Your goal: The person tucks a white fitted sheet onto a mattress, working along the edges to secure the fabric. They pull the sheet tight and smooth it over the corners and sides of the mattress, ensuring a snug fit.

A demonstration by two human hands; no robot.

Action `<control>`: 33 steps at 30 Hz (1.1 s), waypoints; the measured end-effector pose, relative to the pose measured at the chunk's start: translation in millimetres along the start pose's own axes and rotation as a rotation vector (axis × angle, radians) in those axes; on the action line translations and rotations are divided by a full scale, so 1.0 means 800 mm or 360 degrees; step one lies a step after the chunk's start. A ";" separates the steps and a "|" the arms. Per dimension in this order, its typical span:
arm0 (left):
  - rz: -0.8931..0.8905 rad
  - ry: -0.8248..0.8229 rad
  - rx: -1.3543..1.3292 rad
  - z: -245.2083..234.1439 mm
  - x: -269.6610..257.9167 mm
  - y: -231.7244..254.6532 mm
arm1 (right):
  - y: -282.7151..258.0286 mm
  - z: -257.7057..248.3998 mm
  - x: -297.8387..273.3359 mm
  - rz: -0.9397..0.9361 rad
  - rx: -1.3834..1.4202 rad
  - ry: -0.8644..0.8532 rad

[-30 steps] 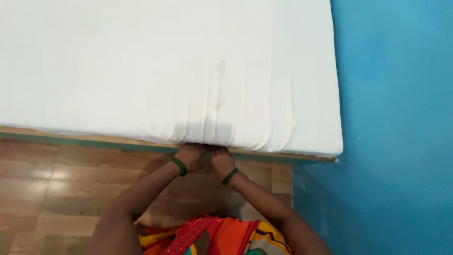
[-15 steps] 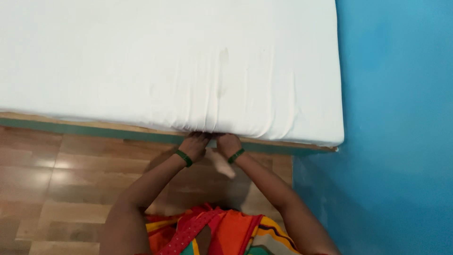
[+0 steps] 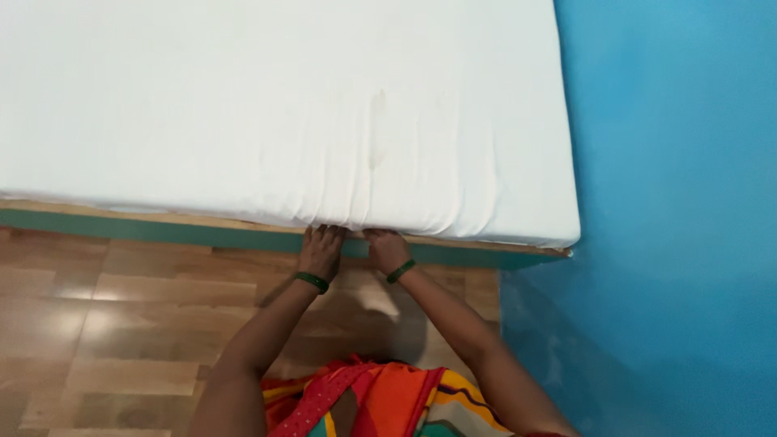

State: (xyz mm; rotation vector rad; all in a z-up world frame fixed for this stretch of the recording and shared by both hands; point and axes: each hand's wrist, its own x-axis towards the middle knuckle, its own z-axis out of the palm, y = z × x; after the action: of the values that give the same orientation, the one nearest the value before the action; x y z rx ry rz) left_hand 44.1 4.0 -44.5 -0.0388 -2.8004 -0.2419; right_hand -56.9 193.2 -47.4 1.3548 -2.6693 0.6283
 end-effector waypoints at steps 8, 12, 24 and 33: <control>-0.0021 -0.0061 -0.0020 -0.002 0.017 0.004 | 0.019 0.001 -0.027 -0.0178 -0.0063 -0.0181; -0.0081 -0.0032 -0.0050 -0.004 0.019 0.011 | 0.019 -0.016 -0.029 -0.0152 0.0024 -0.0188; -0.0129 0.0012 0.0117 0.020 0.017 0.020 | 0.091 -0.097 -0.124 0.0154 -0.0518 0.0295; 0.0117 0.0056 -0.0170 0.056 0.044 0.143 | 0.097 -0.089 -0.113 0.0318 -0.0455 0.0286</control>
State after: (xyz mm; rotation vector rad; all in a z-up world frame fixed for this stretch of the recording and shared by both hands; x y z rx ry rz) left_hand 2.5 124.4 -56.3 -0.1601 -2.7421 -0.3703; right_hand -71.4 329.9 -30.3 0.9229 -2.6400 0.3457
